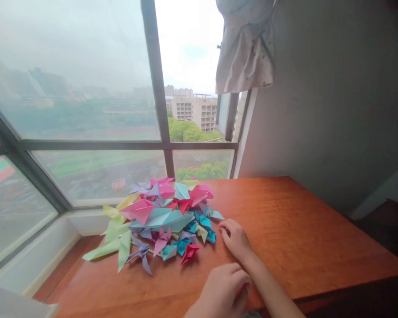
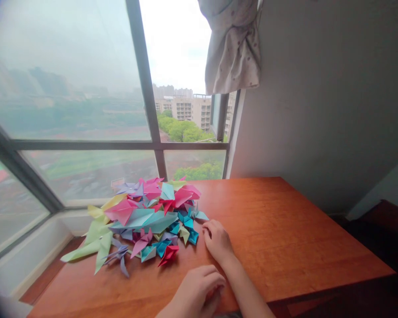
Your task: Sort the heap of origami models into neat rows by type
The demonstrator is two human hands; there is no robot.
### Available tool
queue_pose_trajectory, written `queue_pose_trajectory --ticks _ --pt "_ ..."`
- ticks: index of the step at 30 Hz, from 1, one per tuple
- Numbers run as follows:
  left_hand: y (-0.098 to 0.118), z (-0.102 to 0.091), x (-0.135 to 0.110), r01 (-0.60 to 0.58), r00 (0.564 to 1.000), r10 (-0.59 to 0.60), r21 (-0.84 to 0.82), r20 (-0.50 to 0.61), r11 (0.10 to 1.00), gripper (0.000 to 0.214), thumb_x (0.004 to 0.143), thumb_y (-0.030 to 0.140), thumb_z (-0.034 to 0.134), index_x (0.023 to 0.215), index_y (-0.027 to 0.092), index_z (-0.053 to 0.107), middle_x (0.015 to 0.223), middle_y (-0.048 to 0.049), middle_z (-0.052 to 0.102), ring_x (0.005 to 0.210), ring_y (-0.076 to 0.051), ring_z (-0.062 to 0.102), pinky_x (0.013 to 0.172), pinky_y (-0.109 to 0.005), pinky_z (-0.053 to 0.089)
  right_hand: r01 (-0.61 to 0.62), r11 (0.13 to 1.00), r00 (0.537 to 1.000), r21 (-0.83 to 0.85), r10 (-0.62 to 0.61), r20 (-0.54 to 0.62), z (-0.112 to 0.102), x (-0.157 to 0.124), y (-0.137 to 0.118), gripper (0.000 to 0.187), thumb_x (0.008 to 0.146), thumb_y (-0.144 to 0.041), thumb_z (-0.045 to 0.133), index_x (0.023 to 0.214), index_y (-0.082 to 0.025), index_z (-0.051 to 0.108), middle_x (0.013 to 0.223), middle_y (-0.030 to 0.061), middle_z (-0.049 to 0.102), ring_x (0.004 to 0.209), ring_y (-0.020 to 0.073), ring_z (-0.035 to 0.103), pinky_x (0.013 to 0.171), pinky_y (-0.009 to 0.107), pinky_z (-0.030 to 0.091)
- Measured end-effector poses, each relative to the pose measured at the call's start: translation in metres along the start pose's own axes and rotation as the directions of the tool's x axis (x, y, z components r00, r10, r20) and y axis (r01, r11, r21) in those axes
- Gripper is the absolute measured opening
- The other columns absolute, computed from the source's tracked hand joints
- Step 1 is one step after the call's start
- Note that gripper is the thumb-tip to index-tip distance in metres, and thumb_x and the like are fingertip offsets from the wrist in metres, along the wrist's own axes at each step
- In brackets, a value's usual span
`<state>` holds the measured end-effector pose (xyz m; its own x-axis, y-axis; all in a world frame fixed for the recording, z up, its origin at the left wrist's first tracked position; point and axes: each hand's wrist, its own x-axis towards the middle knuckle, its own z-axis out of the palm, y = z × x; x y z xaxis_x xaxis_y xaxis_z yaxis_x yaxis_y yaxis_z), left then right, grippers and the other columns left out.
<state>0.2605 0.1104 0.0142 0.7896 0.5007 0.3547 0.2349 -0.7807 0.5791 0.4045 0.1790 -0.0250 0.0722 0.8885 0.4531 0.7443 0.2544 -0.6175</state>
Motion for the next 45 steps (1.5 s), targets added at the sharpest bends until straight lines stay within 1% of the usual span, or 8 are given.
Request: queue_pose_trajectory --ticks 2,4,6,8,14,19,24,45 --pt "-0.024 -0.013 -0.002 0.117 0.992 -0.115 0.042 -0.050 0.992 0.019 0.079 0.004 0.053 0.081 0.020 0.062 0.075 -0.0021 0.066 0.067 -0.016 0.060 0.057 -0.024 0.042 -0.020 1.000 1.000 0.015 0.020 0.005 0.000 0.001 -0.001 0.021 0.087 -0.016 0.047 0.086 -0.020 0.068 0.089 0.0051 0.068 0.087 0.0197 0.063 0.081 0.031 0.049" --pt "-0.036 -0.023 -0.003 0.123 0.992 -0.122 0.057 -0.027 0.991 0.020 0.077 0.002 0.052 0.081 0.020 0.061 0.075 -0.0011 0.065 0.066 -0.015 0.058 0.056 -0.023 0.038 -0.040 0.999 0.999 0.019 0.040 0.019 -0.001 0.001 -0.002 0.022 0.087 -0.017 0.047 0.087 -0.020 0.068 0.090 0.0053 0.069 0.087 0.0194 0.063 0.081 0.030 0.049" --pt "-0.040 -0.028 -0.004 0.091 0.996 -0.092 0.051 0.013 0.995 0.021 0.074 0.002 0.052 0.081 0.020 0.060 0.074 -0.0001 0.065 0.065 -0.014 0.056 0.056 -0.022 0.036 -0.060 0.998 0.998 0.014 0.060 0.034 -0.002 0.001 -0.002 0.024 0.088 -0.018 0.045 0.088 -0.020 0.069 0.091 0.0054 0.070 0.088 0.0193 0.064 0.082 0.030 0.048" --pt "-0.041 -0.029 -0.004 0.086 0.996 -0.087 0.036 0.023 0.996 0.022 0.073 0.001 0.053 0.081 0.020 0.060 0.073 0.0005 0.064 0.064 -0.014 0.055 0.057 -0.022 0.035 -0.082 0.997 0.995 0.004 0.082 0.053 -0.002 -0.001 -0.002 0.025 0.088 -0.020 0.045 0.091 -0.020 0.070 0.093 0.0055 0.071 0.090 0.0197 0.065 0.083 0.030 0.048" --pt "-0.044 -0.021 -0.011 0.157 0.986 -0.153 0.062 -0.061 0.986 0.022 0.078 0.002 0.049 0.082 0.021 0.059 0.075 -0.0003 0.066 0.068 -0.015 0.058 0.060 -0.023 0.034 -0.161 0.985 0.981 -0.054 0.166 0.101 -0.003 -0.005 0.001 0.027 0.089 -0.026 0.045 0.096 -0.025 0.071 0.097 0.0036 0.075 0.090 0.0209 0.068 0.082 0.029 0.048" --pt "-0.045 -0.019 -0.013 0.182 0.983 -0.177 0.120 -0.052 0.976 0.018 0.079 0.004 0.051 0.080 0.021 0.057 0.075 0.0001 0.064 0.066 -0.014 0.056 0.058 -0.023 0.032 -0.154 0.984 0.976 -0.085 0.165 0.144 -0.005 -0.004 -0.004 0.028 0.090 -0.027 0.044 0.095 -0.025 0.071 0.096 0.0027 0.075 0.089 0.0207 0.069 0.079 0.028 0.047" --pt "-0.044 -0.020 -0.012 0.204 0.978 -0.193 0.170 -0.078 0.964 0.017 0.080 0.005 0.050 0.079 0.021 0.056 0.075 -0.0004 0.064 0.068 -0.015 0.056 0.059 -0.025 0.032 -0.161 0.982 0.974 -0.099 0.175 0.147 -0.007 -0.004 -0.007 0.028 0.090 -0.027 0.044 0.096 -0.026 0.071 0.098 0.0022 0.075 0.091 0.0205 0.068 0.080 0.027 0.046" --pt "-0.040 -0.024 -0.011 0.218 0.975 -0.209 0.172 -0.069 0.961 0.017 0.079 0.005 0.052 0.080 0.021 0.057 0.079 -0.0011 0.065 0.069 -0.016 0.058 0.059 -0.025 0.034 -0.179 0.972 0.958 -0.152 0.207 0.198 -0.012 -0.003 -0.014 0.029 0.091 -0.027 0.043 0.094 -0.027 0.071 0.097 0.0009 0.075 0.091 0.0195 0.067 0.077 0.026 0.043"
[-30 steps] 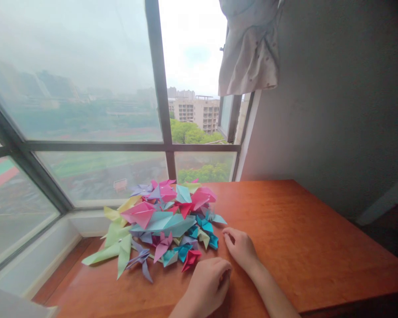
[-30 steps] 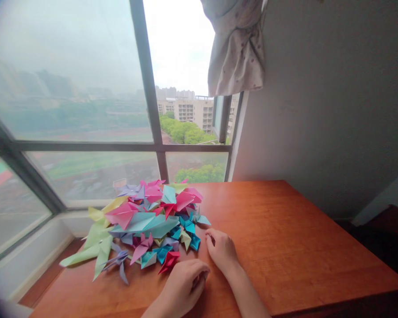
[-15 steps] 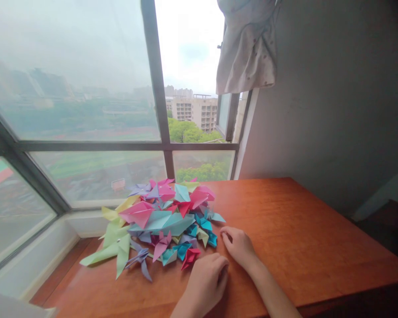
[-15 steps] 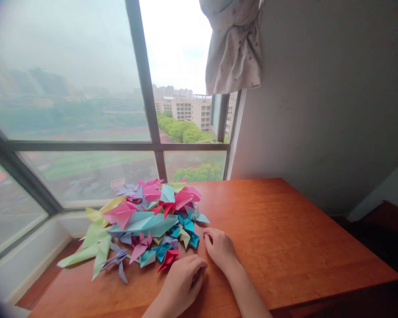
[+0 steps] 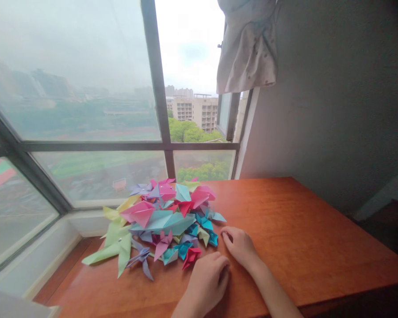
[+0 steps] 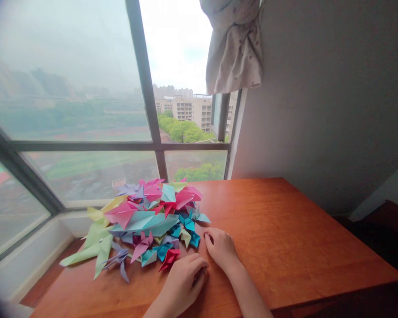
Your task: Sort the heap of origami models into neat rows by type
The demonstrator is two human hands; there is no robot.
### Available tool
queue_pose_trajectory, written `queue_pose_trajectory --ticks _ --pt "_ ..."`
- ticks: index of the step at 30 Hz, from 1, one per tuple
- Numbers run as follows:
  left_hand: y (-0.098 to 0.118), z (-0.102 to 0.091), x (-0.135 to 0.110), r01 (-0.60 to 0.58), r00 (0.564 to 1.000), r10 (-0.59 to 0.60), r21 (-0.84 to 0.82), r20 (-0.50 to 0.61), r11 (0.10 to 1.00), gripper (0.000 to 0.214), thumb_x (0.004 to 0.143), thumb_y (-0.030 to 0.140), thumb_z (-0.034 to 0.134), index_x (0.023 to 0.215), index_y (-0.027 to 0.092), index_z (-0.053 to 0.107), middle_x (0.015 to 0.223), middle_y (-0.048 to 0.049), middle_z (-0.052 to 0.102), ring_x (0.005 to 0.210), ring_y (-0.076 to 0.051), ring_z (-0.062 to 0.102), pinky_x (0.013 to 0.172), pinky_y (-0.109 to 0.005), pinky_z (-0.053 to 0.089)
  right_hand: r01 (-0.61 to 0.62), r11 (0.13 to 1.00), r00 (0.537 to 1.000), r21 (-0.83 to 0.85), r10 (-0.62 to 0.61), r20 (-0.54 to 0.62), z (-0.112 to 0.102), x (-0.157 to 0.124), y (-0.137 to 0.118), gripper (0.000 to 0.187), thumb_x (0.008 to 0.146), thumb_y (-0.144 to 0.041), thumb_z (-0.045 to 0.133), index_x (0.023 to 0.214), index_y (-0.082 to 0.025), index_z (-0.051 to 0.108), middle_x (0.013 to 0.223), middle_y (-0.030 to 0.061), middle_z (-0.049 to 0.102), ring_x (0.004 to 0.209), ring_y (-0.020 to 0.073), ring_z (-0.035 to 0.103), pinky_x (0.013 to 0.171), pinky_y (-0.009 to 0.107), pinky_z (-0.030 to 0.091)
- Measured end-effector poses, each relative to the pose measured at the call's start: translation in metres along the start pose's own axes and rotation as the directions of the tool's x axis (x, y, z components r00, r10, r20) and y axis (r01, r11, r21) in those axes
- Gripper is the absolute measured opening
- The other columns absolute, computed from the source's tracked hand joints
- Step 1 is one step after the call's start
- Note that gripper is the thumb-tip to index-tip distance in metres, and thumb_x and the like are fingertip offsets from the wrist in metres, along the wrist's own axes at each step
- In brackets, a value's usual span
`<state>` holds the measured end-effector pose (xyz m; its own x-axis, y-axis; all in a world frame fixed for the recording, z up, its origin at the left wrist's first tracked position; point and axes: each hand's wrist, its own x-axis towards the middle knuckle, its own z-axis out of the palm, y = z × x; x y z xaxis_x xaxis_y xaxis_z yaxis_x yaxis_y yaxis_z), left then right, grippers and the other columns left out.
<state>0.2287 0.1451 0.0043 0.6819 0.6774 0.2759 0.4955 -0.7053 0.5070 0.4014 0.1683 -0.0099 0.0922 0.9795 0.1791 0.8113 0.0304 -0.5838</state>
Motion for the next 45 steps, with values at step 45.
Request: queue_pose_trajectory --ticks 45 --pt "-0.0007 0.0008 0.0011 0.012 1.000 -0.012 0.000 -0.009 1.000 0.018 0.079 0.005 0.052 0.080 0.021 0.060 0.079 -0.0017 0.065 0.071 -0.017 0.059 0.060 -0.026 0.035 0.017 1.000 1.000 -0.011 -0.017 -0.011 0.0021 0.0017 0.0030 0.027 0.090 -0.025 0.045 0.091 -0.026 0.072 0.094 0.0024 0.075 0.089 0.0192 0.068 0.078 0.025 0.044"
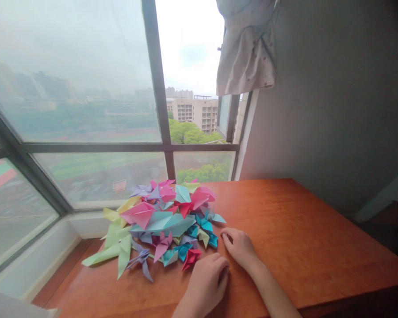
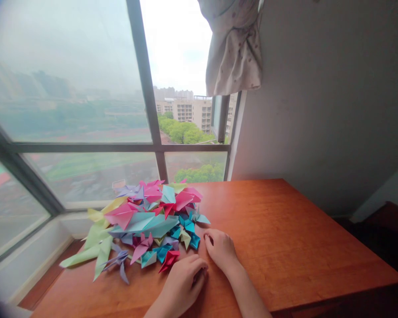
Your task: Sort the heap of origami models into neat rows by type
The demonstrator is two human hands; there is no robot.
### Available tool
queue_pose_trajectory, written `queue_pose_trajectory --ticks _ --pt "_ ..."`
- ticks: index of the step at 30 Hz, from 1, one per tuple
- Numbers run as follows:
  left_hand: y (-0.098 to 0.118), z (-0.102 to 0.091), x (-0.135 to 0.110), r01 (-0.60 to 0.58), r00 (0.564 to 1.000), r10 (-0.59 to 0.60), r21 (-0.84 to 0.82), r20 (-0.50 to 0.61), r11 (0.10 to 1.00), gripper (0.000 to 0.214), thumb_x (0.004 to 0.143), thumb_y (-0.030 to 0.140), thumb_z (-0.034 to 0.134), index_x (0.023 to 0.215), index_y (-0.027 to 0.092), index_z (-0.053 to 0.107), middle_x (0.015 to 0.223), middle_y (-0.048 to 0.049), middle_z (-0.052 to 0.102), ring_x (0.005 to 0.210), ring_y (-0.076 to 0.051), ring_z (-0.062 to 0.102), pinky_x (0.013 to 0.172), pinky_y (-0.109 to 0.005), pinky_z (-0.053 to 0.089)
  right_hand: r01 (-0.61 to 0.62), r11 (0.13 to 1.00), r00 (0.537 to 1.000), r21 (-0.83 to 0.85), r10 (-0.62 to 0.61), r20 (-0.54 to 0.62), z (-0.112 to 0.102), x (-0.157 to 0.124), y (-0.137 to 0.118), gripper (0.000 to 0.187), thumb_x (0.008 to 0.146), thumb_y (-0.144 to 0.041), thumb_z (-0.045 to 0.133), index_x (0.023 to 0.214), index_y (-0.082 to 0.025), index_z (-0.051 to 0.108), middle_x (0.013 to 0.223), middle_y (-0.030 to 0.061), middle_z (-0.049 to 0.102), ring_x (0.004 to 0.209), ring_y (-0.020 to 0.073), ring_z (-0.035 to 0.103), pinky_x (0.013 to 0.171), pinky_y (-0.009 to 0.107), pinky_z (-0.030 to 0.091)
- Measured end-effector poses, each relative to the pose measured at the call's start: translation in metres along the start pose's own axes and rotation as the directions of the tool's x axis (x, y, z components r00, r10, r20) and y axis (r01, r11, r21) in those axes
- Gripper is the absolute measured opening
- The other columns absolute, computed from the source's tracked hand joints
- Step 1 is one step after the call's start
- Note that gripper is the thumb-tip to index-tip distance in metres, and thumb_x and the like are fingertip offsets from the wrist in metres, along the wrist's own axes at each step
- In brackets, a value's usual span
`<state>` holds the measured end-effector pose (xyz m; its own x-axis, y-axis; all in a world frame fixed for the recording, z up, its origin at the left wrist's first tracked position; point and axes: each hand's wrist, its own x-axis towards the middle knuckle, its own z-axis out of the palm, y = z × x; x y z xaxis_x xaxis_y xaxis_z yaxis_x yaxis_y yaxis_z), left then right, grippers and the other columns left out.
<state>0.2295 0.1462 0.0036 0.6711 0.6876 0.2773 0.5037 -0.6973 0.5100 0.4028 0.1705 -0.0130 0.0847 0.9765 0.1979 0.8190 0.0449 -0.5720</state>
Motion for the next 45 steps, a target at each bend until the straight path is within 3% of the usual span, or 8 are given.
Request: queue_pose_trajectory --ticks 45 --pt "0.0008 0.0000 -0.0004 0.018 1.000 -0.018 -0.015 0.024 1.000 0.017 0.081 0.006 0.051 0.081 0.022 0.058 0.081 -0.0007 0.065 0.073 -0.016 0.059 0.062 -0.025 0.035 -0.007 1.000 1.000 0.019 0.007 -0.003 -0.0016 -0.0006 -0.0020 0.029 0.090 -0.026 0.043 0.095 -0.026 0.072 0.098 0.0020 0.075 0.091 0.0197 0.067 0.079 0.026 0.043"
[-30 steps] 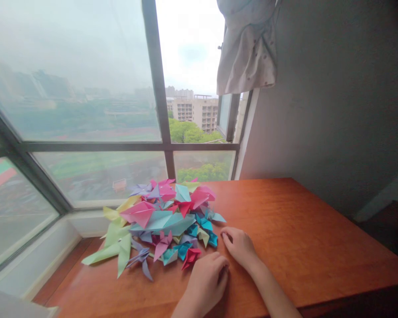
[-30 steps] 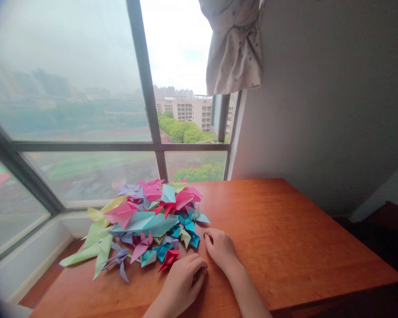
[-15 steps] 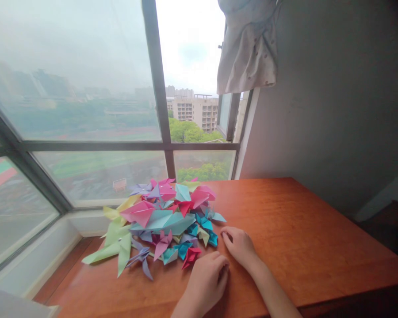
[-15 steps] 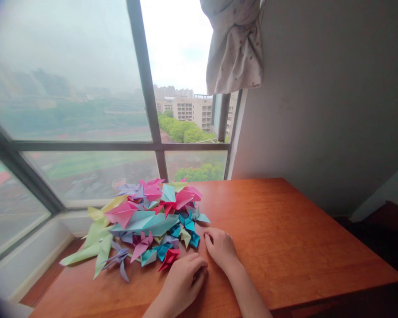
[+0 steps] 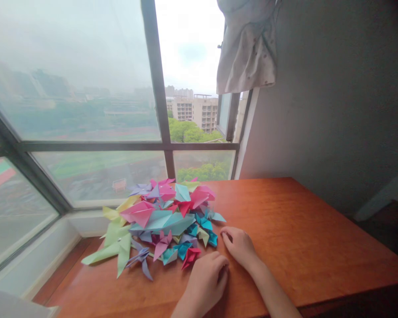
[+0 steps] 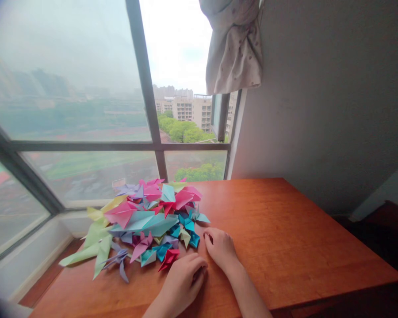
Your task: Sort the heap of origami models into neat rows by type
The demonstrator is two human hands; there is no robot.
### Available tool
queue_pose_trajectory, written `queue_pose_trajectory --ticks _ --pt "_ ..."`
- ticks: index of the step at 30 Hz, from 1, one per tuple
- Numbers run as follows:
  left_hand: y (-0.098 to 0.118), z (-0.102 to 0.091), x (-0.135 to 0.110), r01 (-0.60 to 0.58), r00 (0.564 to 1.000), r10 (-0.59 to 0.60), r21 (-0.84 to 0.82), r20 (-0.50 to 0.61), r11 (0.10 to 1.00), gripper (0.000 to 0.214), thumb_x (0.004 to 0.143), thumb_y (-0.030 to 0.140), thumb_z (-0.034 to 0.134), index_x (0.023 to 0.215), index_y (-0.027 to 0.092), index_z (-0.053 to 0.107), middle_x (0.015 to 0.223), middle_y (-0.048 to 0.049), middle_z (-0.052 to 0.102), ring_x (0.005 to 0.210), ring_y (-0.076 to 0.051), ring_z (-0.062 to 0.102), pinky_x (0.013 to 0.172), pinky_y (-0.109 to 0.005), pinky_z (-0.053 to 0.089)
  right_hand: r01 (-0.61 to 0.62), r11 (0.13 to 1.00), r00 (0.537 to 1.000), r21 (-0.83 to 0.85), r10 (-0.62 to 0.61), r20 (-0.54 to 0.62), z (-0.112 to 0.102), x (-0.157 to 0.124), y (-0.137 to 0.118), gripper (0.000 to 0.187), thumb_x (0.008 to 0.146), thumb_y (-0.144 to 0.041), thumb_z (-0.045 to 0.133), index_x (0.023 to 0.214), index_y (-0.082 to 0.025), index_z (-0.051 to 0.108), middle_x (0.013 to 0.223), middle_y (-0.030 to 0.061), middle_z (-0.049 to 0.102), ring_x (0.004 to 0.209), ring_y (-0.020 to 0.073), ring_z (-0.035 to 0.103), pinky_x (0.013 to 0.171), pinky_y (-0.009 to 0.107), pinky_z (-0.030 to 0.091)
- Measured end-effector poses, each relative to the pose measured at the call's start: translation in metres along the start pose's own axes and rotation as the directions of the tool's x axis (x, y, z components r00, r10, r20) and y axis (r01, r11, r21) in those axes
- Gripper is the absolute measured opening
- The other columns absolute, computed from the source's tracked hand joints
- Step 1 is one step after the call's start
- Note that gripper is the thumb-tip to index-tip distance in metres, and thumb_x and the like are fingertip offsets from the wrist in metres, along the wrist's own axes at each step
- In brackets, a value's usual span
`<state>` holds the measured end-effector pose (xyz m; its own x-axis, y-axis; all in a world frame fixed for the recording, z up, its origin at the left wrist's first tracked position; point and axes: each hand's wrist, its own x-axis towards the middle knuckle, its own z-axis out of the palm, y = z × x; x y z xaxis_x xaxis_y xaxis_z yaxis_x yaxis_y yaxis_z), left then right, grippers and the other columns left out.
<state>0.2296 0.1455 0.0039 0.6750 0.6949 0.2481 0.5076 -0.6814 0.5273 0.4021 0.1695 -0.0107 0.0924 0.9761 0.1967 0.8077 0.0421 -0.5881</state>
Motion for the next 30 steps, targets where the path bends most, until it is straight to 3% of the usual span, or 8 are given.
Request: queue_pose_trajectory --ticks 30 --pt "-0.0013 0.0012 0.0000 -0.004 1.000 0.005 0.025 -0.013 1.000 0.017 0.081 0.007 0.051 0.080 0.022 0.057 0.079 -0.0005 0.065 0.072 -0.016 0.058 0.061 -0.026 0.034 -0.001 1.000 1.000 -0.012 0.001 0.008 0.0015 0.0001 0.0015 0.027 0.091 -0.026 0.044 0.092 -0.027 0.071 0.096 0.0012 0.075 0.090 0.0193 0.067 0.077 0.026 0.042"
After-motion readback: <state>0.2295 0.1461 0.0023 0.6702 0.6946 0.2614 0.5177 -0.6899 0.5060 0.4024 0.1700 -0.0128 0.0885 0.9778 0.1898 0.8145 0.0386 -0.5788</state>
